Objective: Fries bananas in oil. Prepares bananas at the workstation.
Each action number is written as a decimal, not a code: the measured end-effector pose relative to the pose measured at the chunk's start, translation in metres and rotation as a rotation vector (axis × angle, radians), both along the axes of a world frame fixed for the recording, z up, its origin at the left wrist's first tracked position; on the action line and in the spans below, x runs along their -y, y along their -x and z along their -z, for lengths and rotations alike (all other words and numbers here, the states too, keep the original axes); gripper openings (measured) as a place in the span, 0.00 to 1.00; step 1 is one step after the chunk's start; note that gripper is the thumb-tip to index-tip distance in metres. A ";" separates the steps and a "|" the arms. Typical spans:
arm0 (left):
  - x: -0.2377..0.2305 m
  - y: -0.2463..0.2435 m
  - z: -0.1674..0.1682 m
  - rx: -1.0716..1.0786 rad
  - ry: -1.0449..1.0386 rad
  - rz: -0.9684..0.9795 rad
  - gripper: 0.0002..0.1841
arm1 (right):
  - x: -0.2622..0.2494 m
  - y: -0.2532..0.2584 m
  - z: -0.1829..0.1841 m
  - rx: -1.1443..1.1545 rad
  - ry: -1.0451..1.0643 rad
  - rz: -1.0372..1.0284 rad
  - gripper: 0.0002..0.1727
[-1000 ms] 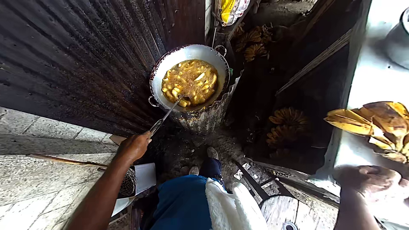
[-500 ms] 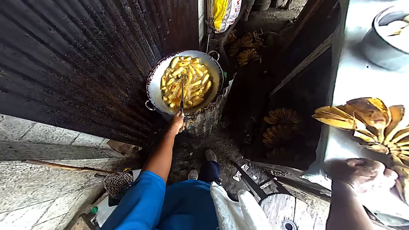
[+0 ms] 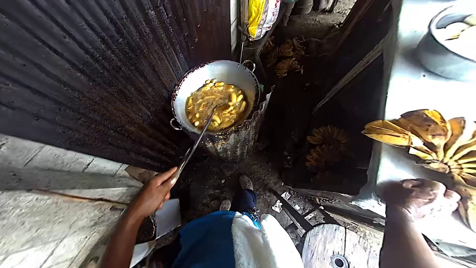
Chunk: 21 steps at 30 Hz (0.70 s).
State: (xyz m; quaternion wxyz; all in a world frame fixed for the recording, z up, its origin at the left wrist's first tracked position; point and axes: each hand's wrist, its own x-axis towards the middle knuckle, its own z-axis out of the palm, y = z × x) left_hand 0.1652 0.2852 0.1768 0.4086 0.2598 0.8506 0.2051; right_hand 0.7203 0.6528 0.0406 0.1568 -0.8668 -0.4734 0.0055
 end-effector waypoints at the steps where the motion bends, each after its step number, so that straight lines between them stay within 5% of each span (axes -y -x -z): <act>1: 0.013 -0.001 -0.010 -0.008 0.002 0.013 0.25 | 0.001 0.001 -0.002 0.005 0.003 -0.009 0.23; 7: 0.019 -0.003 -0.014 0.077 0.039 0.118 0.25 | -0.001 -0.002 0.000 0.032 -0.042 -0.020 0.23; 15: -0.114 -0.016 0.102 -0.314 0.230 0.430 0.28 | -0.001 0.003 -0.004 0.021 -0.026 -0.002 0.21; 21: -0.200 -0.024 0.127 -0.523 0.305 0.463 0.29 | -0.004 -0.004 0.007 0.052 -0.060 0.000 0.20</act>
